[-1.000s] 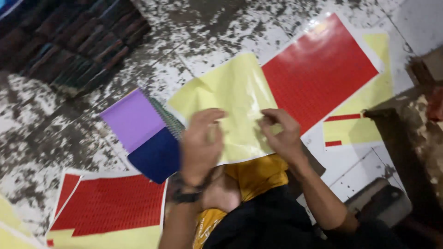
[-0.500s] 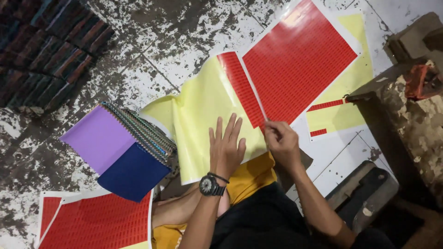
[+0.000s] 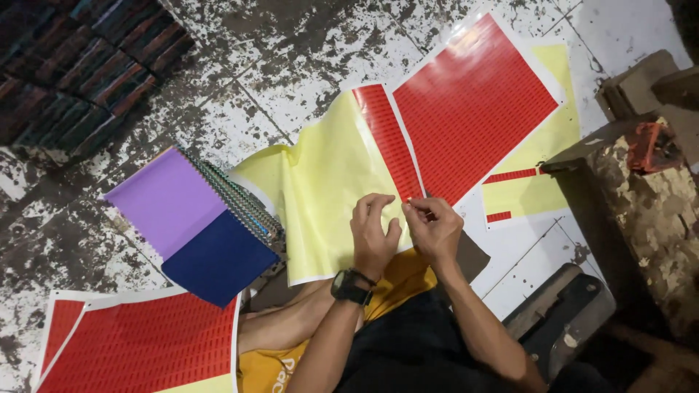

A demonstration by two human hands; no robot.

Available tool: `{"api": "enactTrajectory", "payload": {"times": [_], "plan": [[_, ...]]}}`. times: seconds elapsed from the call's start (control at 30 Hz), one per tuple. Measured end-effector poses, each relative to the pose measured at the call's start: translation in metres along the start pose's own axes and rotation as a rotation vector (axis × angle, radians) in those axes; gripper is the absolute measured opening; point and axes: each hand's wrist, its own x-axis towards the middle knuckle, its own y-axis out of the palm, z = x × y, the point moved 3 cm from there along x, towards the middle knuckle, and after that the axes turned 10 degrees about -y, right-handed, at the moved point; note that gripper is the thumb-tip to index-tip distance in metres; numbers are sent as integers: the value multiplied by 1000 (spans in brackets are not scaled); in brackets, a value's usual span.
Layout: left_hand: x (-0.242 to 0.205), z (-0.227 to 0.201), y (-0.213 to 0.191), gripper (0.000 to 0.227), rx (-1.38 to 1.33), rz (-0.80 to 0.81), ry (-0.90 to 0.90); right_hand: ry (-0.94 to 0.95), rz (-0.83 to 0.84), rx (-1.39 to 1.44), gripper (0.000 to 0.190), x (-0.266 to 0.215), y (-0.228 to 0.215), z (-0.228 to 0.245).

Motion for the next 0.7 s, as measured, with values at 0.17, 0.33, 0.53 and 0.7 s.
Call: {"api": "enactTrajectory", "payload": {"times": [0.17, 0.33, 0.53, 0.7], "plan": [[4, -6, -10, 35, -218, 27, -77, 103, 50, 167, 18, -6, 4, -17], [4, -6, -8, 22, -301, 75, -234, 248, 139, 428, 29, -5, 2, -12], [8, -3, -10, 16, -420, 10, -247, 277, 131, 88, 37, 9, 3, -8], [9, 0, -10, 22, -394, 35, -284, 106, 18, -59, 22, 10, 7, 7]]}}
